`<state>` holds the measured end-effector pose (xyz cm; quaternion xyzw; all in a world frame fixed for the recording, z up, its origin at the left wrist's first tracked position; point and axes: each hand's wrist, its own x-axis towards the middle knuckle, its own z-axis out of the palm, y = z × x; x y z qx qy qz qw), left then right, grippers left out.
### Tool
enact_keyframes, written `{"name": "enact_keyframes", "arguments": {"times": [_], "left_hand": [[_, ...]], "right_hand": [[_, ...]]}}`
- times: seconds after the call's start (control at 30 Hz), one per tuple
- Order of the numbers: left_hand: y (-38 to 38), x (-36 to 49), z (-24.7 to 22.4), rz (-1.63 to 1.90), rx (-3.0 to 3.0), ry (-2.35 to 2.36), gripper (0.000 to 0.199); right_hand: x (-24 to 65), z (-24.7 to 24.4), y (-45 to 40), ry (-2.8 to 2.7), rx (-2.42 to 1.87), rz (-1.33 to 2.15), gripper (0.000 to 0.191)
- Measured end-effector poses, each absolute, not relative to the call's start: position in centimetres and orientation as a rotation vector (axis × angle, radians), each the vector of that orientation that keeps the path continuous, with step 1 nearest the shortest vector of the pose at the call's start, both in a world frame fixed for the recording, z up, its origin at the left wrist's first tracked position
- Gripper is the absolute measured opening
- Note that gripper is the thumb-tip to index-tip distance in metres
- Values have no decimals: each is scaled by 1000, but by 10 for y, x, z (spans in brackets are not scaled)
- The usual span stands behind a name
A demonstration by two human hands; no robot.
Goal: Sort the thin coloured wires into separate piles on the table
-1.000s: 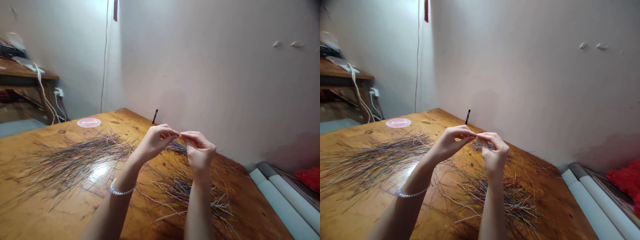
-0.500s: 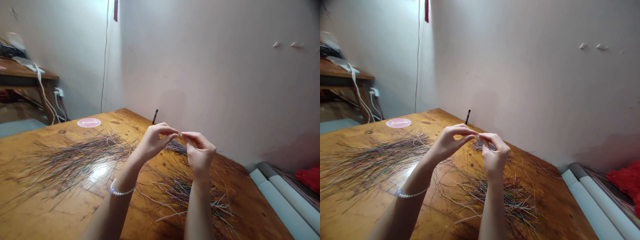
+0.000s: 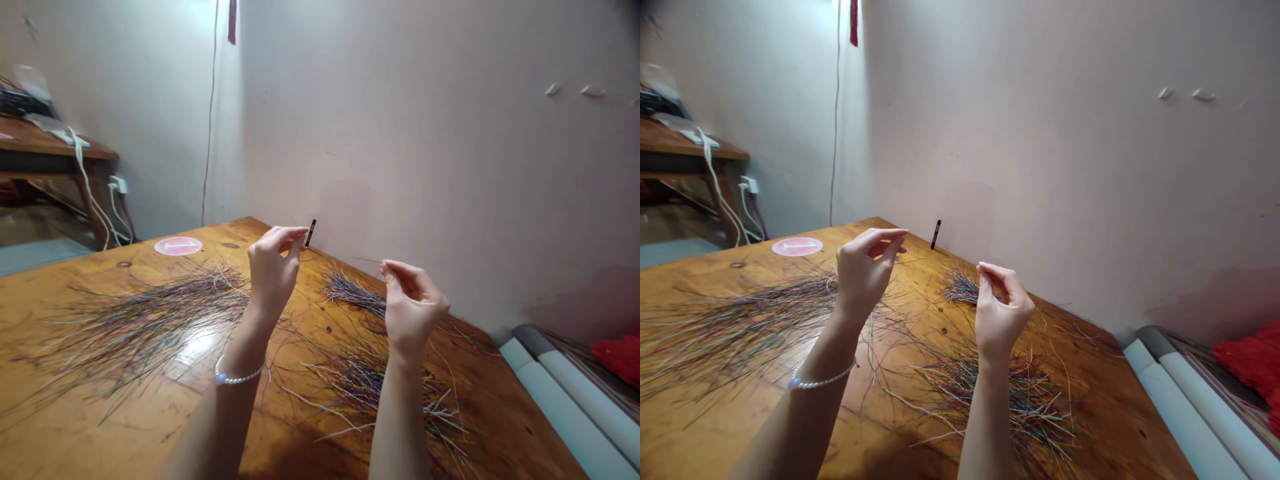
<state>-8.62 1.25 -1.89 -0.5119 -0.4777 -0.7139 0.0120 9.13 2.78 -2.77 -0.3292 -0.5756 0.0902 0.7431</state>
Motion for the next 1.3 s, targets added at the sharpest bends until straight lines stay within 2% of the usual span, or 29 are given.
{"name": "enact_keyframes", "arguments": {"times": [0.17, 0.4, 0.73, 1.0, 1.3], "left_hand": [[11, -100, -22, -2044, -1455, -1564, 22], [7, -104, -20, -2195, -1328, -1552, 41], [11, -108, -19, -2356, -1485, -1647, 24], [8, -104, -13, -2714, -1595, -1575, 24], [3, -81, -8, -2550, -2089, -1722, 20]], "right_hand": [[94, -27, 30, -1184, -756, 188, 8], [95, -25, 31, -1141, -770, 170, 8], [99, -27, 36, -1142, -785, 26, 11], [98, -30, 35, -1200, -718, 47, 7], [94, -29, 30, -1316, -650, 144, 3]]}}
